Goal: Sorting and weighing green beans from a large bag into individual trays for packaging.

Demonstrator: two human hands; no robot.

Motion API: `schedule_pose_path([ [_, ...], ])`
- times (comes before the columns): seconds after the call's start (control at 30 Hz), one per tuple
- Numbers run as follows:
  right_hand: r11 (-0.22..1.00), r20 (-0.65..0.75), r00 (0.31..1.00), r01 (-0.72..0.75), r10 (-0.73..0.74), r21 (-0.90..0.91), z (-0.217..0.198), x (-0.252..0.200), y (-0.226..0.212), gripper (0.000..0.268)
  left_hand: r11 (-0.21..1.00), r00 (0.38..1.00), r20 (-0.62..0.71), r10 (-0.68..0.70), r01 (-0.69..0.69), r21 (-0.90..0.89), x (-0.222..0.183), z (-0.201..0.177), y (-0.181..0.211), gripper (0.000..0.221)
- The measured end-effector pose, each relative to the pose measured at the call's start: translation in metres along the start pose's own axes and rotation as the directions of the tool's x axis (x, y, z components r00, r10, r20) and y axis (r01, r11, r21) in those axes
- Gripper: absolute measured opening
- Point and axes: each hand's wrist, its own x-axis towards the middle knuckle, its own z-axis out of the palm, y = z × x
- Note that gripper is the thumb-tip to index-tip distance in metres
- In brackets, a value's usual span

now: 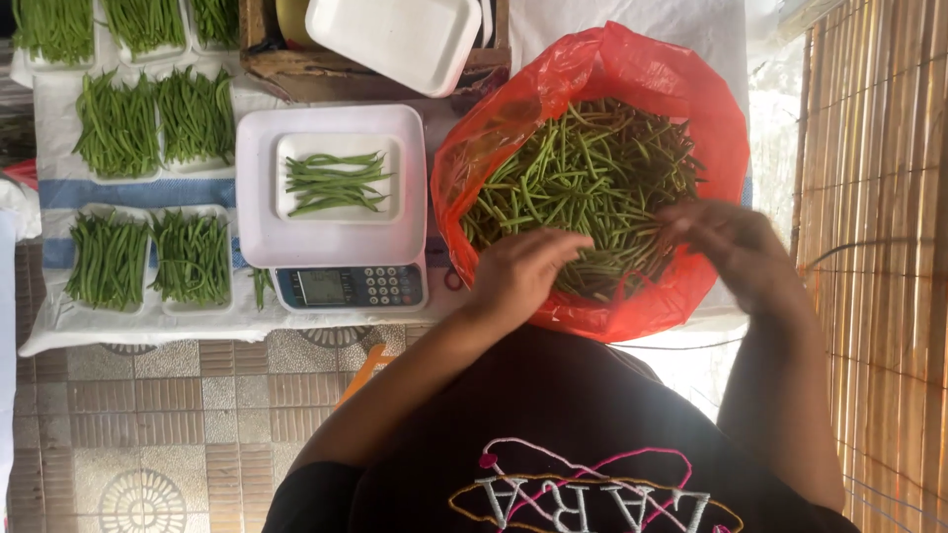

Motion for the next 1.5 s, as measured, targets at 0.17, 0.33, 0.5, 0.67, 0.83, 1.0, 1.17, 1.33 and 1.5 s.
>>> schedule_pose_path([
  [0.17, 0.930, -0.154, 0.985, 0.018, -0.079, -0.367, 0.006, 0.038, 0.072, 0.017, 0.911, 0.936, -0.085, -0.342, 0.309, -0.273, -0.004, -0.012, 0.003, 0.029],
  [0.33, 0.372, 0.310, 0.900, 0.413, -0.306, -0.832, 0.044, 0.066, 0.140, 0.078, 0.814, 0.877, -0.132, -0.462, 0.361, -0.455, -0.012, -0.002, -0.003, 0.024],
  [0.5, 0.294, 0.279, 0.956, 0.294, -0.095, -0.909, 0.041, 0.034, 0.091, 0.065, 0.783, 0.859, -0.127, -0.497, 0.380, -0.492, -0.016, -0.005, -0.002, 0.024],
  [0.67, 0.302, 0.264, 0.951, 0.302, -0.160, -0.904, 0.050, 0.047, 0.127, 0.054, 0.777, 0.842, -0.169, -0.513, 0.371, -0.509, -0.021, -0.006, -0.002, 0.024],
  [0.83, 0.267, 0.404, 0.898, 0.437, -0.172, -0.859, 0.038, 0.058, 0.127, 0.051, 0.764, 0.813, -0.215, -0.541, 0.368, -0.530, -0.026, -0.012, -0.006, 0.025],
  [1.0, 0.528, 0.392, 0.863, 0.505, -0.319, -0.683, 0.009, 0.061, 0.068, 0.034, 0.756, 0.795, -0.241, -0.557, 0.365, -0.543, -0.026, -0.017, 0.000, 0.026],
  [1.17, 0.500, 0.312, 0.816, 0.553, -0.486, -0.666, 0.011, 0.075, 0.021, 0.027, 0.757, 0.797, -0.246, -0.552, 0.354, -0.550, -0.025, -0.018, 0.001, 0.026],
  [1.33, 0.399, 0.253, 0.772, 0.543, -0.583, -0.739, 0.022, 0.082, 0.015, 0.043, 0.746, 0.783, -0.253, -0.568, 0.361, -0.559, -0.031, -0.022, 0.000, 0.026],
  [1.5, 0.639, 0.150, 0.919, 0.364, -0.365, -0.677, 0.013, 0.074, 0.044, 0.022, 0.702, 0.750, -0.223, -0.623, 0.409, -0.583, -0.037, -0.024, -0.002, 0.024],
])
